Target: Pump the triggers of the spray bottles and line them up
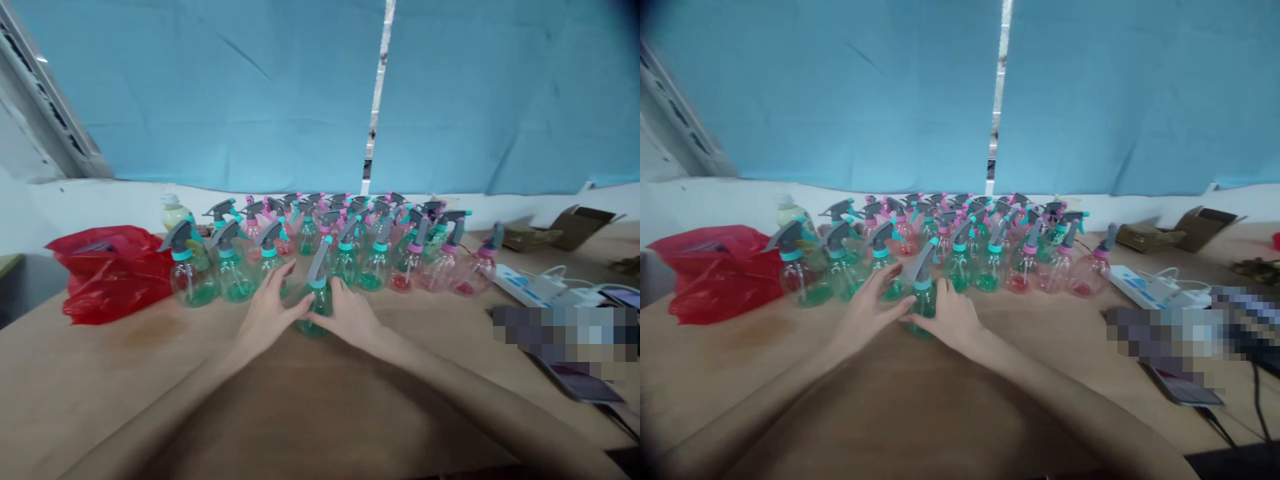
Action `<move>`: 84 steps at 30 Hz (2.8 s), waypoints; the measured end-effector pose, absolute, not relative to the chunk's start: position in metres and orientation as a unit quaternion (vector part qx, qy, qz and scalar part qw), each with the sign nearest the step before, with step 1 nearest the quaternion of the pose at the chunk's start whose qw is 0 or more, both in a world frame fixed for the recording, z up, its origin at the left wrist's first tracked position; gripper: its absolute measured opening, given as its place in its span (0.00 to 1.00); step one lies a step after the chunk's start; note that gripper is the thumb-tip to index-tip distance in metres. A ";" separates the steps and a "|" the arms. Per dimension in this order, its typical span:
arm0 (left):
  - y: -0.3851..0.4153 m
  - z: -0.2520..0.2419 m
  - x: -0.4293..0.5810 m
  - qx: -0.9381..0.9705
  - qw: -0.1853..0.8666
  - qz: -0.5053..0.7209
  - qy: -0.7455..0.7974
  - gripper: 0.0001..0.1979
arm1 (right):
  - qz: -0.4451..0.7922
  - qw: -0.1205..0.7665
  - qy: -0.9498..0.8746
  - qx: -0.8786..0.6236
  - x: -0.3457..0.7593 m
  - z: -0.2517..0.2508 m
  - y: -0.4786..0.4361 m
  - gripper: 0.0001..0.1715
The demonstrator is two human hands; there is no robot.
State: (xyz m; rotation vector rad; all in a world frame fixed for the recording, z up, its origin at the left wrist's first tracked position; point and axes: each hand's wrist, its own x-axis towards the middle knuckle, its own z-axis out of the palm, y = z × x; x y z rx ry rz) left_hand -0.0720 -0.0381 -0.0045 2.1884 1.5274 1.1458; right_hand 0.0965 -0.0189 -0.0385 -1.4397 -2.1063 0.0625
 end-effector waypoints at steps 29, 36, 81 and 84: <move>-0.018 0.003 0.009 0.769 0.264 0.423 0.401 0.22 | 0.053 0.175 -0.920 -0.346 0.207 -0.082 -0.016 0.41; -0.017 0.004 0.007 0.783 0.235 0.417 0.397 0.21 | 0.068 0.236 -0.901 -0.356 0.201 -0.098 -0.002 0.27; -0.015 0.001 0.008 0.752 0.277 0.424 0.422 0.21 | 0.028 0.267 -0.857 -0.440 0.203 -0.102 0.000 0.22; -0.015 0.001 0.008 0.742 0.294 0.436 0.415 0.20 | 0.030 0.268 -0.858 -0.438 0.204 -0.103 0.001 0.22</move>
